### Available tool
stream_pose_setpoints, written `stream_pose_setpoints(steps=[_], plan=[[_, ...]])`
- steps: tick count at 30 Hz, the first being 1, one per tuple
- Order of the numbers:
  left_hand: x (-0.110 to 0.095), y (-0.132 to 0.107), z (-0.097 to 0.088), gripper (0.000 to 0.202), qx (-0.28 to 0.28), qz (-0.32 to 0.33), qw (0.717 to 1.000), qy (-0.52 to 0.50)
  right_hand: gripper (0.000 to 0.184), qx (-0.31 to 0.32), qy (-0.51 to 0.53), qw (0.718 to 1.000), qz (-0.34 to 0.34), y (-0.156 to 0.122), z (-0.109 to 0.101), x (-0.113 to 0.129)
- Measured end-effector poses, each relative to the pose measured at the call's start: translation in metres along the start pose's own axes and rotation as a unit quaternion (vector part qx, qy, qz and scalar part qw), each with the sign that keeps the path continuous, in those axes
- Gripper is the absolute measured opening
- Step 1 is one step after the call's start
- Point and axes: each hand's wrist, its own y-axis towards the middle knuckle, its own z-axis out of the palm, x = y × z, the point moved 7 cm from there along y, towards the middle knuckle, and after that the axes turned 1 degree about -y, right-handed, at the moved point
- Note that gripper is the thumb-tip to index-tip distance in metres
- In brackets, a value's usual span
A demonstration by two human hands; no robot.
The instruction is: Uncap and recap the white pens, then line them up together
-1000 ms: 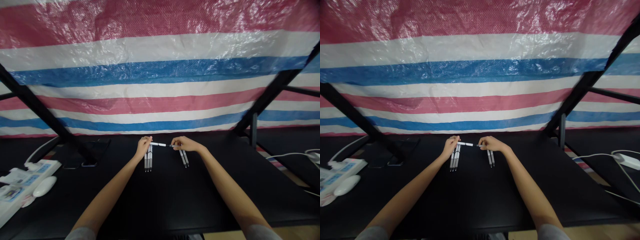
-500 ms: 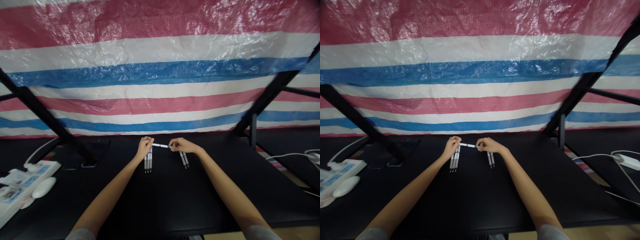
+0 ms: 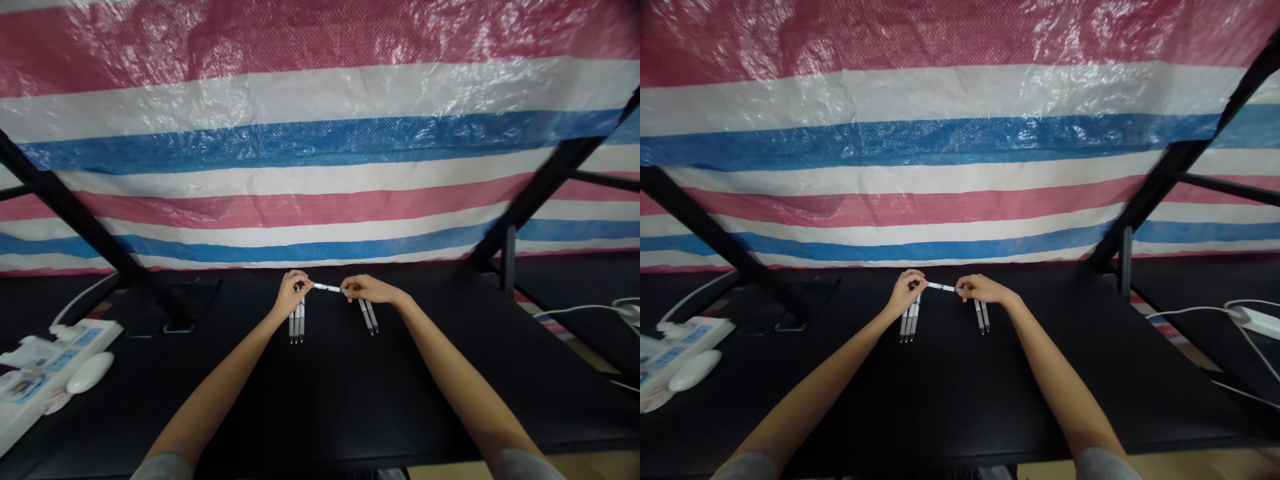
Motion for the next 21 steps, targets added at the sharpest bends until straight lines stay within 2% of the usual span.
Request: stream_pose_setpoints(steps=[3, 6, 8, 11, 13, 16, 21], plan=[[-0.003, -0.001, 0.002, 0.007, 0.019, 0.014, 0.999, -0.029, 0.027, 0.002, 0.000, 1.000, 0.010, 0.000, -0.001, -0.002], [-0.005, -0.002, 0.003, 0.016, 0.033, 0.022, 0.998, -0.041, 0.030, -0.001, 0.006, 1.000, 0.011, -0.001, -0.002, -0.002], [-0.004, -0.002, 0.000, 0.020, 0.022, 0.011, 0.999, -0.033, 0.030, -0.001, 0.009, 1.000, 0.008, -0.002, -0.002, 0.000], [-0.001, -0.001, -0.008, 0.011, -0.023, -0.027, 0.999, 0.009, 0.028, -0.001, 0.007, 1.000, 0.000, -0.002, -0.002, 0.002], [0.002, -0.001, -0.010, 0.027, -0.038, -0.056, 0.997, 0.048, 0.026, -0.003, 0.003, 1.000, -0.004, -0.002, -0.002, 0.003], [0.004, -0.002, -0.008, 0.045, -0.024, -0.083, 0.992, 0.093, 0.025, -0.004, 0.005, 1.000, -0.008, -0.002, -0.002, 0.003], [0.003, -0.002, -0.002, 0.045, 0.006, -0.068, 0.991, 0.113, 0.023, -0.014, 0.001, 1.000, -0.016, -0.002, -0.003, 0.006]])
